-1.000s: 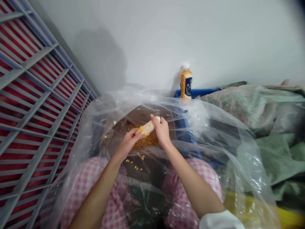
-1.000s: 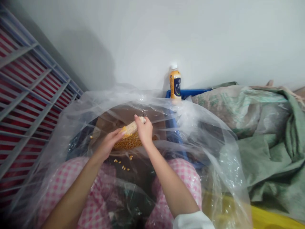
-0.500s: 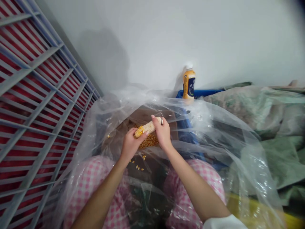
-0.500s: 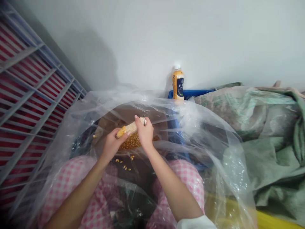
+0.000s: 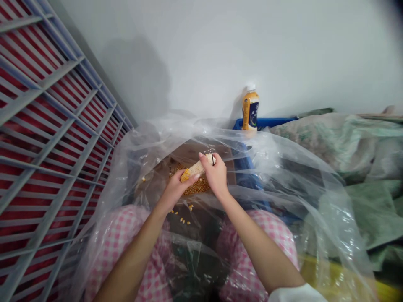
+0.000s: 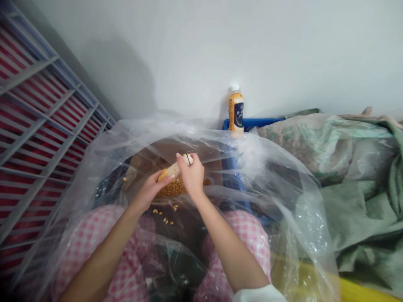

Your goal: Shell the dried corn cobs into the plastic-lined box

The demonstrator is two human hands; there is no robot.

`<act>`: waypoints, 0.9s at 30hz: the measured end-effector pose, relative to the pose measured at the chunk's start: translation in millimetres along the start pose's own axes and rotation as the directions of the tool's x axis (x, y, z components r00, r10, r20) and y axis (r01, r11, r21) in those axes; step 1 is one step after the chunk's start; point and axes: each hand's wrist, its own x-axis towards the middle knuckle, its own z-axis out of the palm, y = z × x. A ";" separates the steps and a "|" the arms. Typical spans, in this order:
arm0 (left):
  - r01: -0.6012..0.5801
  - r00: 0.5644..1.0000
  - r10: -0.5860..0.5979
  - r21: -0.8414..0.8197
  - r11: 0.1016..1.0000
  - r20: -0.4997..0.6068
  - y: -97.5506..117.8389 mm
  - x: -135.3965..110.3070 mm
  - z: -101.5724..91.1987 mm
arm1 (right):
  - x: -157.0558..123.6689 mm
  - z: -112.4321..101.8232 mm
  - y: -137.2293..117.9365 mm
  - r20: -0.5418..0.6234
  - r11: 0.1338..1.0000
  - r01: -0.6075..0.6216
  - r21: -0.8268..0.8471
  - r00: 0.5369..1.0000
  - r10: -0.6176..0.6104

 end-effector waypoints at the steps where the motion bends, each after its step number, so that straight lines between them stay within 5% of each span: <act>1: -0.023 0.999 0.023 -0.007 1.000 -0.024 -0.3 1.0 -1.3 | 0.9 -1.6 -0.3 -0.011 1.000 0.013 -0.018 1.000 -0.013; 4: -0.118 0.963 0.116 0.009 0.993 -0.243 -0.8 5.7 -8.2 | 5.3 -4.7 2.3 -0.075 0.982 0.098 -0.159 0.991 -0.111; 7: -0.140 0.913 0.138 0.024 0.990 -0.384 0.5 8.8 -15.5 | 7.9 -0.8 10.0 0.182 0.819 0.231 -0.525 0.971 -0.158; 10: -0.116 0.925 0.105 -0.008 0.993 -0.366 3.4 7.7 -19.0 | 4.1 7.4 18.3 0.446 0.563 0.388 -0.729 0.894 -0.039; 14: -0.141 0.924 0.132 0.001 0.990 -0.360 6.4 4.8 -21.4 | -10.0 14.8 28.1 0.480 0.425 0.433 -0.795 0.877 0.005; 17: -0.123 0.928 0.118 0.009 0.992 -0.354 7.2 3.7 -23.9 | -17.8 18.7 37.3 0.605 0.367 0.517 -0.773 0.775 0.182; 21: -0.129 0.939 0.136 0.041 0.991 -0.317 7.9 1.4 -27.4 | -16.1 22.8 46.1 0.540 0.326 0.468 -0.822 0.821 0.183; 25: -0.113 0.949 0.131 0.080 0.990 -0.288 10.9 -1.2 -30.2 | -11.7 22.4 50.0 0.540 0.318 0.453 -0.833 0.792 0.287; 27: -0.120 0.948 0.140 0.089 0.989 -0.286 12.2 -2.0 -30.8 | -11.4 20.6 52.7 0.514 0.314 0.432 -0.845 0.818 0.257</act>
